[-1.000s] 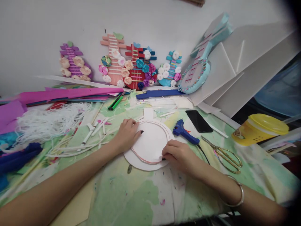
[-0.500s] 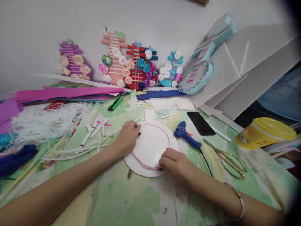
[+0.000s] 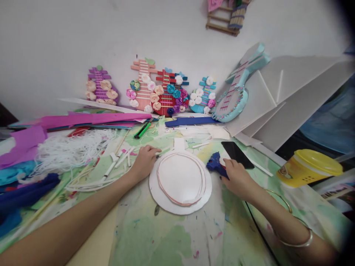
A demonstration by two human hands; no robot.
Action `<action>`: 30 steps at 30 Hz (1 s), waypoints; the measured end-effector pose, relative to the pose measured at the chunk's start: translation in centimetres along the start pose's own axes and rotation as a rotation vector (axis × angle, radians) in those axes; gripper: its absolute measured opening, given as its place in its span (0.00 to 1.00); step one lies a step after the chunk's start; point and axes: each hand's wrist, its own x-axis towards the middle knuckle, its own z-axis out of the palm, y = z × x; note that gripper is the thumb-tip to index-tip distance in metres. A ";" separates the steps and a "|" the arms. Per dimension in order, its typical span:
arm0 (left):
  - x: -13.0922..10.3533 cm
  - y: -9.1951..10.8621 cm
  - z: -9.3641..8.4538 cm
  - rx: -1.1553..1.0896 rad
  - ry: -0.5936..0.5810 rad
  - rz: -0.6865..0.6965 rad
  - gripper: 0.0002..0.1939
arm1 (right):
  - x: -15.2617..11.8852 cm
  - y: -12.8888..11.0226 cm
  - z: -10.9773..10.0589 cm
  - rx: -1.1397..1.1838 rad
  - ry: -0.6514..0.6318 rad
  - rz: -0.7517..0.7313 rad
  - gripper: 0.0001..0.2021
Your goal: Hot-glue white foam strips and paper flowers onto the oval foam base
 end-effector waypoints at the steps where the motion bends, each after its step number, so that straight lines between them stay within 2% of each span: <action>1: 0.2 -0.2 0.0 -0.020 -0.011 -0.025 0.16 | 0.2 0.3 0.4 -0.008 -0.018 -0.009 0.22; 5: 0.3 -0.1 -0.2 -0.033 -0.038 -0.044 0.12 | 1.1 0.2 1.5 -0.024 -0.029 -0.035 0.12; 9: 0.2 0.6 -0.6 -0.030 -0.050 -0.051 0.09 | 1.8 -0.3 1.0 -0.037 -0.006 0.021 0.05; 13: 0.3 0.5 -0.9 -0.039 -0.053 -0.080 0.08 | 1.7 -0.2 -1.8 -0.032 0.058 0.076 0.07; 16: 0.4 0.3 -0.8 -0.050 -0.055 -0.095 0.09 | 1.2 -0.4 -4.7 0.190 0.125 0.152 0.10; 18: 0.5 0.1 -0.7 -0.055 -0.058 -0.097 0.09 | 1.0 -0.9 -6.1 0.433 0.077 0.227 0.09; 20: 0.5 0.1 -0.6 -0.055 -0.061 -0.102 0.09 | 1.1 -1.6 -6.6 0.708 -0.029 0.251 0.12; 24: 0.6 0.0 -0.4 -0.039 -0.057 -0.122 0.09 | 2.1 -3.6 -5.7 1.135 -0.251 0.125 0.14; 26: 0.6 0.0 -0.4 -0.029 -0.051 -0.131 0.09 | 2.8 -4.7 -4.9 1.176 -0.304 0.090 0.12; 30: 0.6 0.1 -0.5 -0.025 -0.056 -0.126 0.09 | 4.1 -6.6 -3.6 1.114 -0.372 0.050 0.10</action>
